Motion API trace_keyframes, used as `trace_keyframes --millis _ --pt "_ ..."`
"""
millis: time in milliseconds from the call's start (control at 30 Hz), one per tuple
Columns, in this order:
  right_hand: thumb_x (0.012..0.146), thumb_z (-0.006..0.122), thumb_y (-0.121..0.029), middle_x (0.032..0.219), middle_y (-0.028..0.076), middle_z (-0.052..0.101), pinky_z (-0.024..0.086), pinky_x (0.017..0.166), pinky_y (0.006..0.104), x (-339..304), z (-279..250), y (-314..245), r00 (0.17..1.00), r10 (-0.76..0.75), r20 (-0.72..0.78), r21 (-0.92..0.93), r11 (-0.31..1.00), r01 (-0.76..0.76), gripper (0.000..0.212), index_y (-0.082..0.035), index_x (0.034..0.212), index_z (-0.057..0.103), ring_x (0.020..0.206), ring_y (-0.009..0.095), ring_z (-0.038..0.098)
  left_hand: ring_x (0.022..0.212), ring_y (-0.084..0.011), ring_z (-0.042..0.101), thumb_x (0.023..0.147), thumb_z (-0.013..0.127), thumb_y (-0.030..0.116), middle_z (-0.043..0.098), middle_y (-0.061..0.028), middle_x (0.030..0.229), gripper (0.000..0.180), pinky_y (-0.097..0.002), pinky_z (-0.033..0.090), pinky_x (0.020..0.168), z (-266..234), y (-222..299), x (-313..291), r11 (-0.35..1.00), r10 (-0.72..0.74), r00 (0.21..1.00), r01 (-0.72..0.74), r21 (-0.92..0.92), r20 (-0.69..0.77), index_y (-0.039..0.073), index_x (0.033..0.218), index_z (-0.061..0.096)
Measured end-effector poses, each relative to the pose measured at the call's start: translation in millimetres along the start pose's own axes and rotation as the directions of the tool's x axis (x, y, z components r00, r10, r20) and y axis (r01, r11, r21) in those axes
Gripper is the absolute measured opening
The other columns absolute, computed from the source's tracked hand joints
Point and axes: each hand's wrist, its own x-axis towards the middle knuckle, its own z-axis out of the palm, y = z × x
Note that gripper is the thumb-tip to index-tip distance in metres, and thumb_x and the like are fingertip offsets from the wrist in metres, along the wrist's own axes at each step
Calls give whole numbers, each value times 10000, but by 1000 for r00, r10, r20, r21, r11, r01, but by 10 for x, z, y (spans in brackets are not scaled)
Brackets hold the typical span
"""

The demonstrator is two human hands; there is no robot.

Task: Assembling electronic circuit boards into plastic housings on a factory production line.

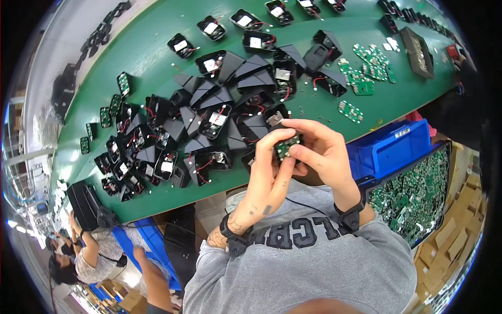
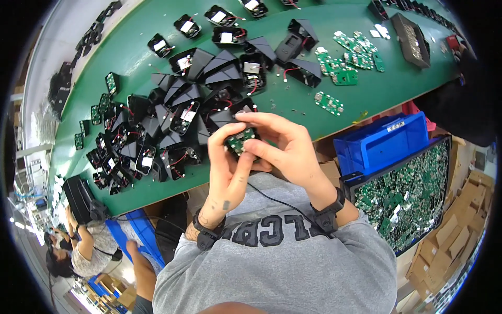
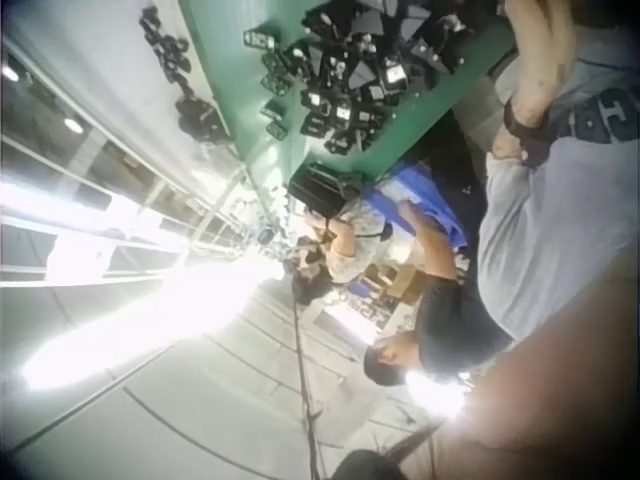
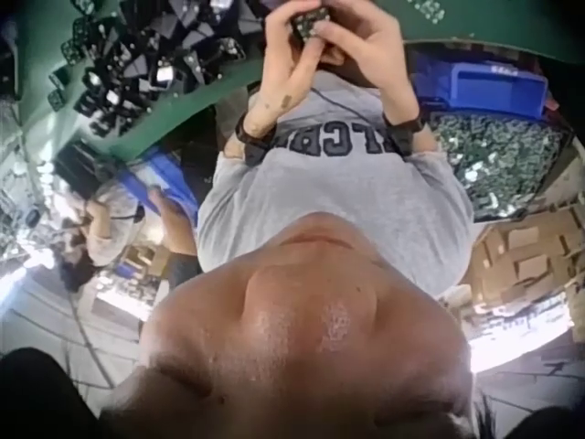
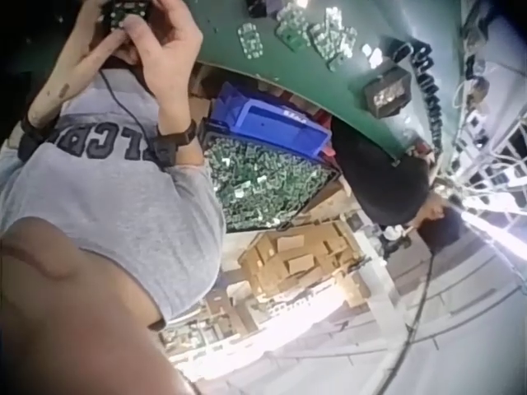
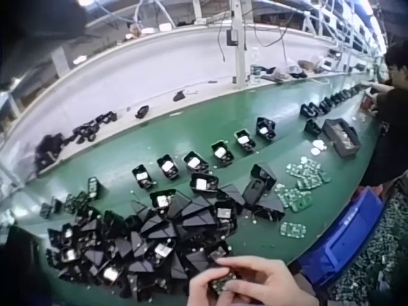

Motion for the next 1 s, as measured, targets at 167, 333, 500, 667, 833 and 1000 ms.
trace_keyframes --millis 167,333,500,667,833,1000 --pt "817 626 73 1065 95 608 482 724 232 -16 61 -85 998 58 -11 12 998 -58 433 39 1241 542 859 112 580 769 -150 626 914 456 -90 515 -147 1118 384 -259 539 671 25 -27 -5 949 262 965 -260 178 14 9 1273 362" --pt "778 627 130 1161 166 591 485 907 311 -48 24 -61 980 -181 83 -152 970 192 426 50 1191 565 1081 210 576 839 -235 641 853 515 -109 563 -166 1117 378 -304 530 722 25 -105 13 747 536 844 -494 445 38 2 1202 426" --pt "798 626 120 1056 125 625 509 728 252 -46 -4 2 993 -120 5 -136 984 120 403 51 1191 571 862 139 604 752 -175 619 831 514 -140 577 -149 1067 398 -278 517 653 -35 -333 -28 894 355 934 -328 304 -37 11 1194 448" --pt "834 586 121 919 88 639 461 532 204 -30 -12 61 995 -39 -94 -25 999 37 396 49 1222 552 649 84 570 579 -103 574 875 485 -109 587 -78 838 386 -243 475 533 26 -191 107 962 178 984 -170 212 -19 53 1222 434" --pt "830 628 58 943 95 656 503 643 234 13 -24 -43 980 -98 -171 -138 988 75 339 33 1167 607 717 113 599 757 -136 576 934 446 -37 507 -124 1054 380 -267 526 654 -103 244 198 978 -94 992 76 193 86 61 1278 317" --pt "826 689 -138 1080 72 657 457 892 324 -72 -687 -139 778 -469 -418 -833 539 -123 312 -35 1118 656 983 197 599 861 -203 584 888 515 14 536 -112 1063 453 -313 471 782 -1026 698 880 808 227 941 -39 588 -249 60 1301 335"
